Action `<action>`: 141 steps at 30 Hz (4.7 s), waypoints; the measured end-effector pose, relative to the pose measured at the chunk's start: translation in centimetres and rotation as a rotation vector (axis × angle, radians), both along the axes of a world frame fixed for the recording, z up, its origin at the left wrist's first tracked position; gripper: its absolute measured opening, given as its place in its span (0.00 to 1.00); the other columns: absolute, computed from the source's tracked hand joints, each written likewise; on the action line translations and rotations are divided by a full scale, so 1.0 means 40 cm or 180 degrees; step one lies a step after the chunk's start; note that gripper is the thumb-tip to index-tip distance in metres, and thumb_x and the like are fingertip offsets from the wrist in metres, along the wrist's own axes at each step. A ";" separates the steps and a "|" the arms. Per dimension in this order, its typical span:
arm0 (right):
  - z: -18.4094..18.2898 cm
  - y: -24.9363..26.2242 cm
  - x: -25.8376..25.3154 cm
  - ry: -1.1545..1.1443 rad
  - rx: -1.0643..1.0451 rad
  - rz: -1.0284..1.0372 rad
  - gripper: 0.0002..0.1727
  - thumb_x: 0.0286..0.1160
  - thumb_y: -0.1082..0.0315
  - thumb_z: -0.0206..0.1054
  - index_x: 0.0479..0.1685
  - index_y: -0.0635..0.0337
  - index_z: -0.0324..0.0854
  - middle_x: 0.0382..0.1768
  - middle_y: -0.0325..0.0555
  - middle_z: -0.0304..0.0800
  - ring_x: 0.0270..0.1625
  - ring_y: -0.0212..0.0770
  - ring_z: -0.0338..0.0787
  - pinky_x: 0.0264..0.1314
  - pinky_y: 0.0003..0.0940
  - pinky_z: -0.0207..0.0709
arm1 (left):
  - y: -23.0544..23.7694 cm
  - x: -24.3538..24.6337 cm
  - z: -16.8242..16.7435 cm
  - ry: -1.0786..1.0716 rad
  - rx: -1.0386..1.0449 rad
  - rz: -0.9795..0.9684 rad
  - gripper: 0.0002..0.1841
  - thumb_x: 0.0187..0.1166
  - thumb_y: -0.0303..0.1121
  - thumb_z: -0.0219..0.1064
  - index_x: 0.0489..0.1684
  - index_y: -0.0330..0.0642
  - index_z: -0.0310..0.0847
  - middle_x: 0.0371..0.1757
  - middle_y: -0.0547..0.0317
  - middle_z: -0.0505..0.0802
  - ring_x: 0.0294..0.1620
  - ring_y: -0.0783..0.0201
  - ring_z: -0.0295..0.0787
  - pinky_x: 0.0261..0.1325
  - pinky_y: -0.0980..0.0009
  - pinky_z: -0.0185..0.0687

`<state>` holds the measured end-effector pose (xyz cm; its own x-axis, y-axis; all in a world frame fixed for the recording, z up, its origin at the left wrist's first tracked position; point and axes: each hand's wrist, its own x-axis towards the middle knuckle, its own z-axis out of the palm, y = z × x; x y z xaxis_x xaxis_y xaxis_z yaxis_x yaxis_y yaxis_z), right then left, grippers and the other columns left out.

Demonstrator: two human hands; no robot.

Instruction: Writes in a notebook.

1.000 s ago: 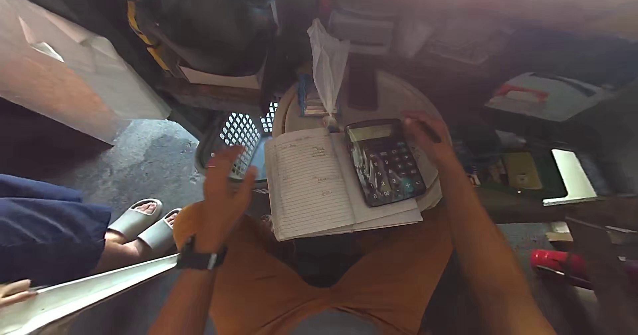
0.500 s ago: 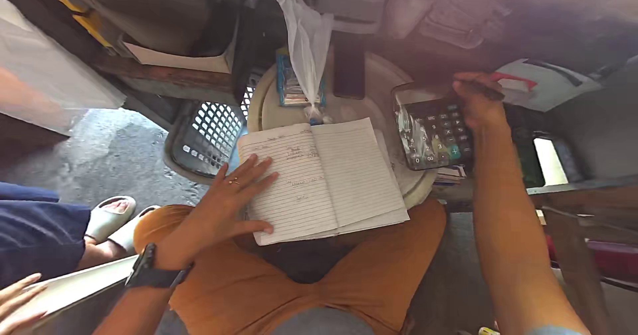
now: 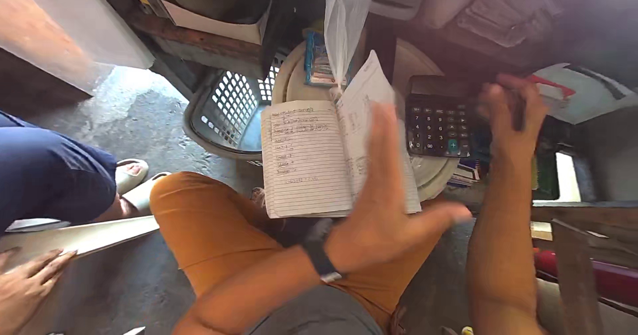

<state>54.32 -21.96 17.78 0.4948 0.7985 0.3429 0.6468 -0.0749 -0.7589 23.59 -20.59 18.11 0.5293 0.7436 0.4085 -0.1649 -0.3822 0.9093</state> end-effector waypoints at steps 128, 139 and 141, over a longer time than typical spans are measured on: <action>-0.091 -0.030 -0.606 0.2270 0.0514 0.0333 0.32 0.96 0.48 0.38 0.46 0.56 0.88 0.41 0.33 0.96 0.36 0.28 0.94 0.39 0.23 0.90 | -0.094 -0.150 -0.224 -0.0235 -0.1848 0.1028 0.11 0.78 0.24 0.63 0.53 0.29 0.80 0.37 0.67 0.94 0.38 0.77 0.94 0.45 0.76 0.94; -0.137 -0.012 -0.624 0.2286 0.0654 0.0179 0.13 0.65 0.80 0.75 0.26 0.54 0.76 0.23 0.35 0.86 0.16 0.23 0.81 0.17 0.16 0.79 | -0.108 -0.122 -0.214 -0.0667 -0.1934 0.1108 0.18 0.68 0.20 0.74 0.57 0.28 0.82 0.46 0.62 0.96 0.51 0.74 0.93 0.62 0.72 0.90; -0.134 -0.011 -0.625 0.2276 0.0574 0.0167 0.14 0.65 0.78 0.76 0.26 0.53 0.76 0.21 0.34 0.85 0.15 0.23 0.81 0.16 0.16 0.78 | -0.108 -0.122 -0.222 -0.0604 -0.1911 0.1173 0.17 0.68 0.19 0.74 0.56 0.27 0.82 0.45 0.61 0.96 0.50 0.74 0.94 0.61 0.72 0.90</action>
<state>29.32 -22.42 12.40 0.6093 0.7890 0.0793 -0.0109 0.1083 -0.9941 18.71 -24.91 9.23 0.1619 0.9846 -0.0658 -0.2974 0.1123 0.9481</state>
